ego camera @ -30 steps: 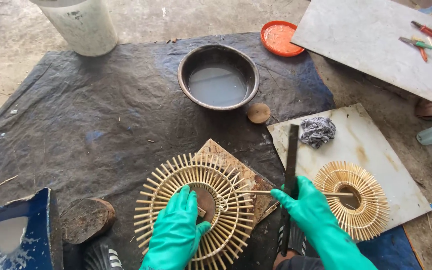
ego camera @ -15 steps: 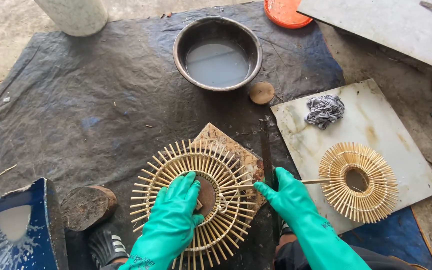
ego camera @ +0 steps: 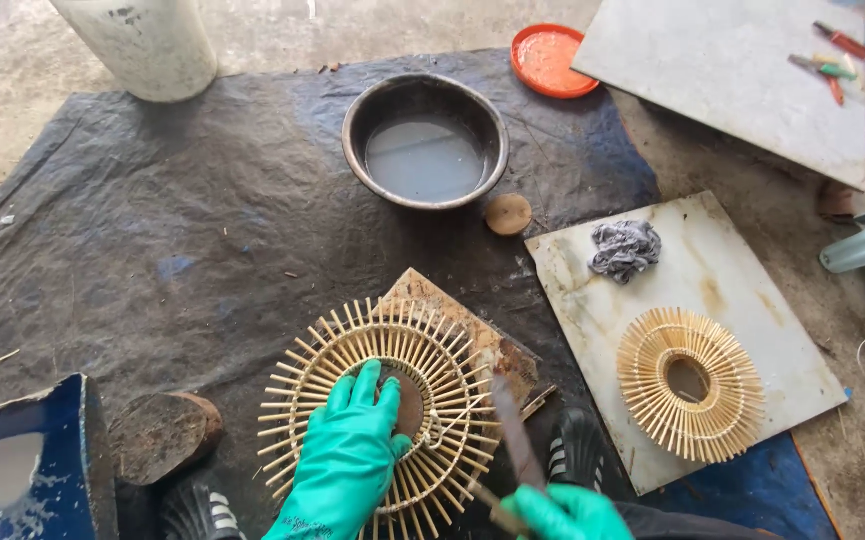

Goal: The recorder is assembling and smoothing the edges of a circular bamboo or wooden craft object using a small blade.

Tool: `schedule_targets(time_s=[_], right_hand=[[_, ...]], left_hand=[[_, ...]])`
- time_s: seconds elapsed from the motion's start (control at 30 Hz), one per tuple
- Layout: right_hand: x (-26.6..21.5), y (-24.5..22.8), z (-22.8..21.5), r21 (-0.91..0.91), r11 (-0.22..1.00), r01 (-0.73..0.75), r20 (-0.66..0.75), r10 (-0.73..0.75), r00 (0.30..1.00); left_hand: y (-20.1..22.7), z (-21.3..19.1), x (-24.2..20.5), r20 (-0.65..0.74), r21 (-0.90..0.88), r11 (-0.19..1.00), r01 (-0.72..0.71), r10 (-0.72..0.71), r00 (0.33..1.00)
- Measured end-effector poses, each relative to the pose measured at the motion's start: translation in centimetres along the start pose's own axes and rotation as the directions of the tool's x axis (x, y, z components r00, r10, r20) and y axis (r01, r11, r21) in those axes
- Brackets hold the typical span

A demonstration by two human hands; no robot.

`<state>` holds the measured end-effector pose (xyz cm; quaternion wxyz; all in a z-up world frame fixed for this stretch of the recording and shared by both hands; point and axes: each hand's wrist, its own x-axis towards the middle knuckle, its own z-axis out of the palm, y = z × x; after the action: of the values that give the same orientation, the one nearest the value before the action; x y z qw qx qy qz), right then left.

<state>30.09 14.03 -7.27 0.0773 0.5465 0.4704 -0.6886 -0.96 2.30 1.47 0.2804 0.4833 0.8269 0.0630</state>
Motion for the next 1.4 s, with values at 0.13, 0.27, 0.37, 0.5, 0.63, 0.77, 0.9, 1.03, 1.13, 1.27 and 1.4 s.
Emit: schedule_targets(time_s=[0.13, 0.27, 0.37, 0.5, 0.63, 0.77, 0.9, 1.03, 1.13, 1.27, 1.4], right_hand=[[1.4, 1.9, -1.8, -0.137, 0.987, 0.086, 0.147, -0.066, 0.987], [-4.0, -8.3, -0.1, 0.153, 0.988, 0.012, -0.039, -0.006, 0.999], [-4.4, -14.2, 0.3, 0.018, 0.979, 0.202, -0.278, -0.189, 0.942], [-2.5, -16.4, 1.0, -0.272, 0.947, 0.172, -0.373, -0.268, 0.888], [1.5, -14.5, 1.5, -0.635, 0.766, 0.101, -0.351, -0.402, 0.846], [1.2, -14.5, 3.1, -0.599, 0.782, 0.175, -0.269, -0.402, 0.875], [1.3, -15.4, 2.8, -0.688, 0.702, 0.182, -0.236, -0.454, 0.859], [0.5, -15.6, 2.6, -0.649, 0.746, 0.15, -0.234, -0.384, 0.893], [0.1, -16.2, 2.4, -0.653, 0.748, 0.122, -0.258, -0.37, 0.892], [-1.2, -17.4, 3.0, -0.641, 0.766, 0.054, -0.313, -0.324, 0.893], [0.9, -15.5, 2.9, -0.697, 0.712, 0.089, -0.281, -0.385, 0.879]], left_hand=[[0.3, 0.0, 0.0, 0.069, 0.004, 0.999, 0.046, -0.046, 0.997], [-0.4, 0.5, 0.2, 0.022, 0.027, 0.999, -0.034, 0.034, 0.999], [-0.6, 1.5, 0.1, 0.018, 0.151, 0.988, -0.032, 0.03, 0.999], [0.2, -0.7, -1.1, 0.074, -0.057, 0.992, 0.109, -0.105, 0.992], [-1.8, 2.1, -0.2, -0.118, -0.099, 0.995, 0.023, -0.035, 0.992], [-3.0, 2.7, -0.6, -0.173, -0.048, 0.993, -0.111, 0.101, 0.98], [-2.7, 2.3, -0.1, -0.106, -0.022, 0.998, -0.058, 0.055, 0.993], [-3.4, 3.1, -0.1, -0.126, 0.014, 0.992, -0.129, 0.13, 0.984], [-3.5, 4.2, -0.2, -0.128, 0.202, 0.973, -0.113, 0.14, 0.982], [0.2, -0.4, -1.6, 0.026, 0.068, 0.997, 0.043, -0.045, 0.999], [-0.8, 0.9, -1.1, -0.046, 0.046, 0.999, -0.029, 0.031, 0.998]])
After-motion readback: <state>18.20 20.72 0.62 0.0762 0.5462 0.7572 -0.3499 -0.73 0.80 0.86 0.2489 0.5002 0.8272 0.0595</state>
